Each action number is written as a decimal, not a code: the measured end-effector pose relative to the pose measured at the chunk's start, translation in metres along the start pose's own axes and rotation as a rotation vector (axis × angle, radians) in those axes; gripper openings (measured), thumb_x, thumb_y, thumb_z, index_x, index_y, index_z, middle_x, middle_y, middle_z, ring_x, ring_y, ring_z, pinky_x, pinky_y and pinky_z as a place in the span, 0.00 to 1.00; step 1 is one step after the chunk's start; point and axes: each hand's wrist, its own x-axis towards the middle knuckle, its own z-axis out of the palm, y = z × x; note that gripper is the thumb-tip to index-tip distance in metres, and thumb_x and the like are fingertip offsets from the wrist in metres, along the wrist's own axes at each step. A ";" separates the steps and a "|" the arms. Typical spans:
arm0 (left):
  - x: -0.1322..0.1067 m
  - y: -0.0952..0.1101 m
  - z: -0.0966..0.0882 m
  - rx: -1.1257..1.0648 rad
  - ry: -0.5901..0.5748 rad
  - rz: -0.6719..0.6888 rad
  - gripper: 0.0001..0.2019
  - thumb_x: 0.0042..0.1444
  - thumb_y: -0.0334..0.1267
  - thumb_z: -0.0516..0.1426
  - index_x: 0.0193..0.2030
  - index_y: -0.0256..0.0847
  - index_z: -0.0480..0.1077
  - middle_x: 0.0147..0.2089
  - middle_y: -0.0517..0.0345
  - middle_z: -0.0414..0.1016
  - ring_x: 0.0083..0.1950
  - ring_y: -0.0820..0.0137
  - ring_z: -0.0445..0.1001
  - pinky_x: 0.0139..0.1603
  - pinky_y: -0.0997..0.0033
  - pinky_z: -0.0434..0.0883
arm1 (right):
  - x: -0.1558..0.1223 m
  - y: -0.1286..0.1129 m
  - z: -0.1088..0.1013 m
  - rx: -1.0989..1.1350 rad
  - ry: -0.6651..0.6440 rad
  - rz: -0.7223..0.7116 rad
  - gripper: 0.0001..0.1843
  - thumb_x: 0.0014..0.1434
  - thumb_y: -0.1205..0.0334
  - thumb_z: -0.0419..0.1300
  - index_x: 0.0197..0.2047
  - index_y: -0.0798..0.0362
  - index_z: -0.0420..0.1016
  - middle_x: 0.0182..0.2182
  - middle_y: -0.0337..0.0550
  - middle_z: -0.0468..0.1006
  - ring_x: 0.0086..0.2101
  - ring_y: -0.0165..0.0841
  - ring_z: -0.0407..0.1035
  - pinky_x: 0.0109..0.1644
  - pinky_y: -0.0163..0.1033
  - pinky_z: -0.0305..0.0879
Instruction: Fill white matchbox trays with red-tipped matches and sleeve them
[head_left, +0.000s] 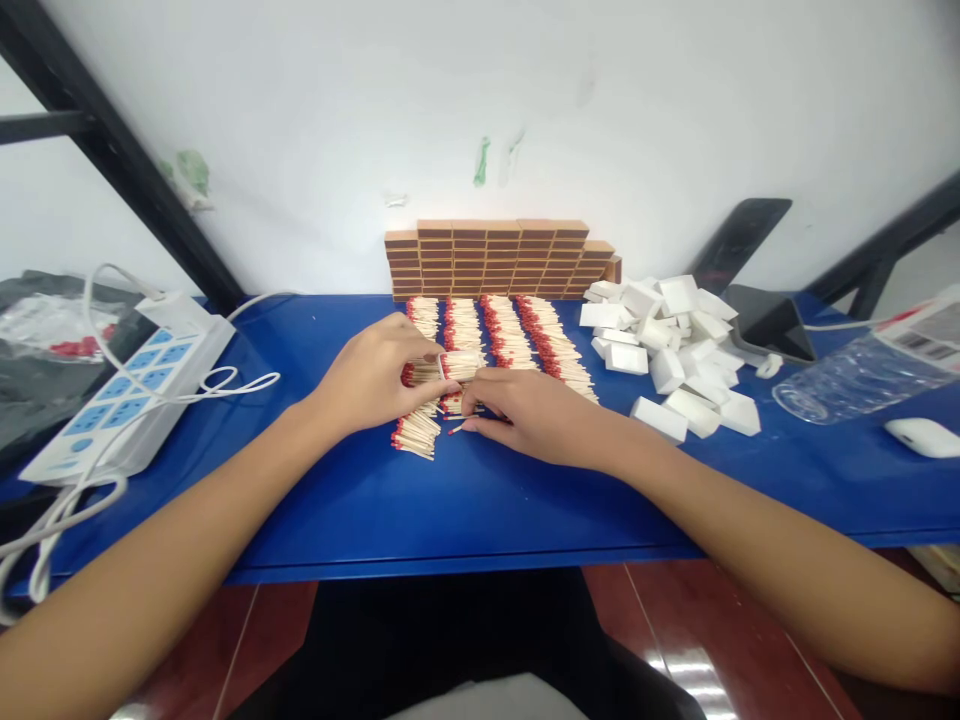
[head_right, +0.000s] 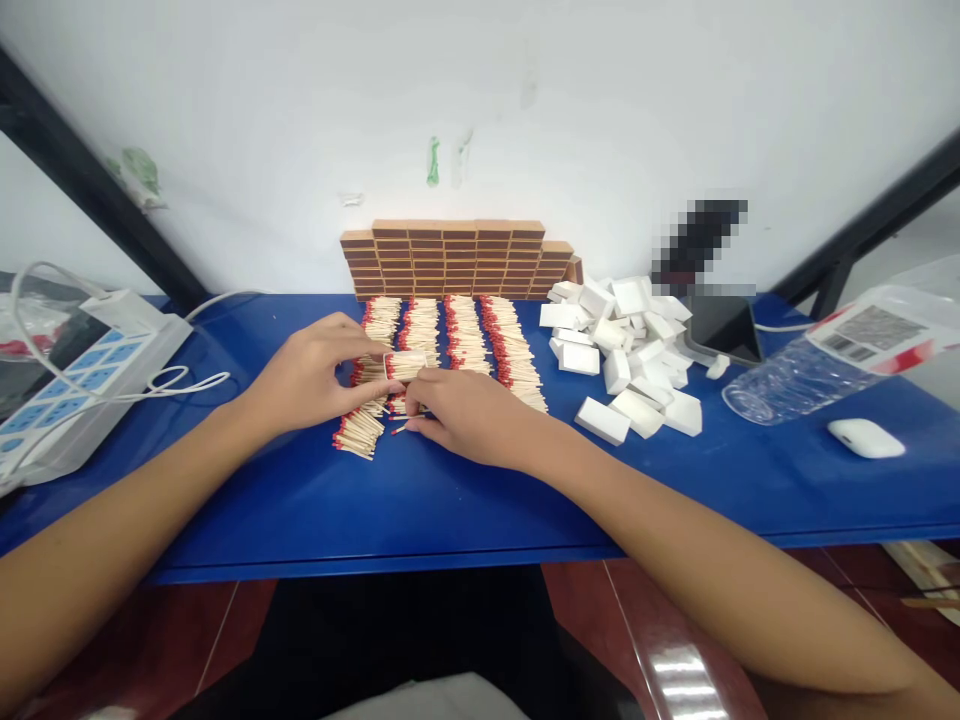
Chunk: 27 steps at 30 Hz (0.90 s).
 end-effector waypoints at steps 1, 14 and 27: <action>0.000 0.000 0.000 -0.004 -0.007 0.000 0.18 0.62 0.52 0.64 0.45 0.38 0.81 0.38 0.51 0.83 0.44 0.60 0.75 0.44 0.62 0.73 | 0.000 -0.001 0.000 0.000 -0.007 0.001 0.02 0.70 0.65 0.61 0.43 0.54 0.75 0.43 0.45 0.80 0.40 0.35 0.74 0.43 0.39 0.64; 0.000 0.003 -0.001 -0.014 -0.027 -0.007 0.18 0.62 0.54 0.64 0.46 0.39 0.81 0.37 0.51 0.82 0.43 0.61 0.74 0.42 0.63 0.71 | -0.002 0.010 -0.016 -0.054 0.215 0.000 0.04 0.70 0.63 0.59 0.41 0.53 0.73 0.37 0.42 0.76 0.35 0.33 0.68 0.38 0.37 0.57; 0.002 0.015 -0.003 -0.095 -0.082 0.037 0.21 0.61 0.57 0.64 0.45 0.39 0.82 0.35 0.51 0.80 0.41 0.63 0.73 0.41 0.64 0.72 | 0.003 0.015 -0.010 -0.131 0.316 0.006 0.04 0.69 0.64 0.59 0.40 0.53 0.74 0.32 0.40 0.73 0.32 0.32 0.65 0.36 0.37 0.56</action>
